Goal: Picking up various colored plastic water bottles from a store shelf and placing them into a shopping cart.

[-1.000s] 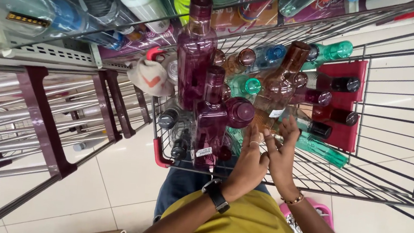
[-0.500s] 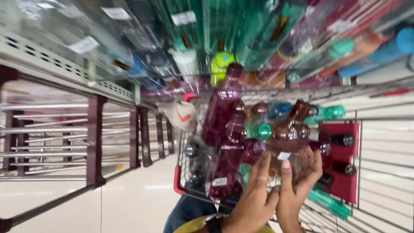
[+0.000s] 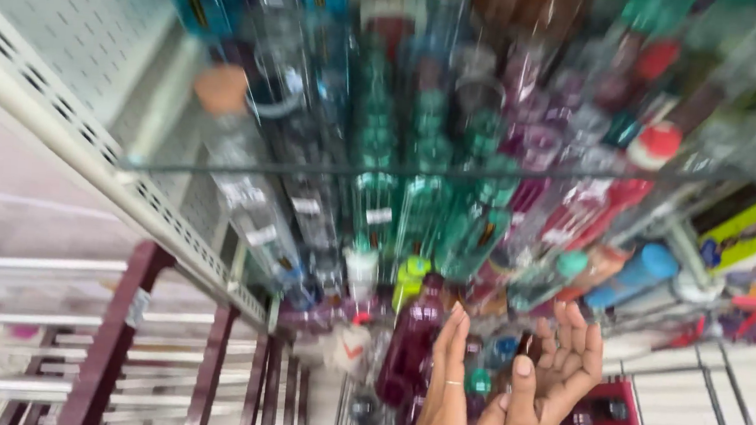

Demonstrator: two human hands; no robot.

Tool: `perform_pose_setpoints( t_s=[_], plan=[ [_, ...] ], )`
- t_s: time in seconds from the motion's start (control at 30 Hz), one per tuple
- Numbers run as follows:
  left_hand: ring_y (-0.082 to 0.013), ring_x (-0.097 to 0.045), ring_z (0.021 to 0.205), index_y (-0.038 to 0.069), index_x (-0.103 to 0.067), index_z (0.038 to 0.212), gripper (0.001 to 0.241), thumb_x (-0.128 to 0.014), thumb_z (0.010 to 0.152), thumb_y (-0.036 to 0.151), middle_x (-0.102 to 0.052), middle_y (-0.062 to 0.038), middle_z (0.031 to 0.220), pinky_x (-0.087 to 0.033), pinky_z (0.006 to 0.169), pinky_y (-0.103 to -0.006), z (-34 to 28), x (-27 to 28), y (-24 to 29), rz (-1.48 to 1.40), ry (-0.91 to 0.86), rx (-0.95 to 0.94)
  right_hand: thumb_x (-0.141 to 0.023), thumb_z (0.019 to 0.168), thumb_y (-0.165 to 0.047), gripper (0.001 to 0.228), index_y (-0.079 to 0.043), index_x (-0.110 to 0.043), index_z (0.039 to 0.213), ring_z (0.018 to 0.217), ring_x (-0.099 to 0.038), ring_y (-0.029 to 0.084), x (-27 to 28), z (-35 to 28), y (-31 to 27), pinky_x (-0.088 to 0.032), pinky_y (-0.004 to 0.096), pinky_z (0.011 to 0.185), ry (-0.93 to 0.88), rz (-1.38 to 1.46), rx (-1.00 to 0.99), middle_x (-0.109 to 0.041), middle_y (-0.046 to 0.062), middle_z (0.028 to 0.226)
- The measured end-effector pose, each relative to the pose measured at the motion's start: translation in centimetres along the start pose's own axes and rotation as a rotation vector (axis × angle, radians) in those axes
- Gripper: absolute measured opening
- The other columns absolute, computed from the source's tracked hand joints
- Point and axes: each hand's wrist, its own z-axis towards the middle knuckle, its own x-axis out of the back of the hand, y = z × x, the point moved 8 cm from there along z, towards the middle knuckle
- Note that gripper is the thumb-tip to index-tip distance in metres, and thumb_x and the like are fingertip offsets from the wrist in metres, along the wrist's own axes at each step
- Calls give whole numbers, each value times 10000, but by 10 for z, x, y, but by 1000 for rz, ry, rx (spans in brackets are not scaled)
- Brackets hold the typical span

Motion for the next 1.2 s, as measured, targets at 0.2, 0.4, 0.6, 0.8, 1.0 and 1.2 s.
perform_pose_setpoints(
  t_s=[0.2,0.4,0.6,0.8,1.0,1.2],
  plan=[
    [-487,-158,1626,-43,-79,1651,1038,-760,879,95,-95,-323,1726,-175,1295,-547,65,42,33,50,109,-207,-584,976,-101,775,-56,-177,1634,1557,-357,371,-46,68,-23,-311,529,1283,11,145,225,-341,212,1642],
    [-475,-196,1604,-37,-88,1643,1016,-756,891,106,-98,-311,1714,-195,1294,-534,125,91,79,171,183,-454,-583,972,-68,773,-44,-170,1624,1555,-332,370,-103,131,-58,-290,528,1279,-39,223,356,-322,215,1642],
    [-451,-199,1584,-24,-124,1629,1001,-750,858,103,-115,-290,1706,-198,1264,-525,169,139,116,256,257,-501,-605,966,-77,792,-32,-158,1618,1552,-321,340,-156,176,-77,-283,496,1252,-61,277,395,-313,208,1644],
    [-447,-189,1535,-6,-122,1593,1043,-788,806,150,-95,-286,1660,-207,1207,-518,213,187,107,344,341,-516,-640,942,-135,819,-28,-164,1600,1514,-338,323,-213,210,-69,-302,477,1201,-80,259,401,-325,195,1622],
    [-463,-186,1512,-7,-113,1577,1050,-810,814,180,-110,-299,1626,-202,1191,-514,242,236,102,439,438,-501,-669,932,-217,827,-24,-198,1585,1499,-342,310,-274,234,-69,-299,460,1191,-133,216,360,-341,184,1605],
    [-457,-266,1478,-22,-171,1562,987,-755,801,214,-185,-306,1600,-276,1168,-475,271,300,70,506,615,-457,-674,920,-305,833,-34,-231,1572,1479,-367,295,-344,241,-46,-310,447,1176,-218,194,226,-374,179,1581]
  ],
)
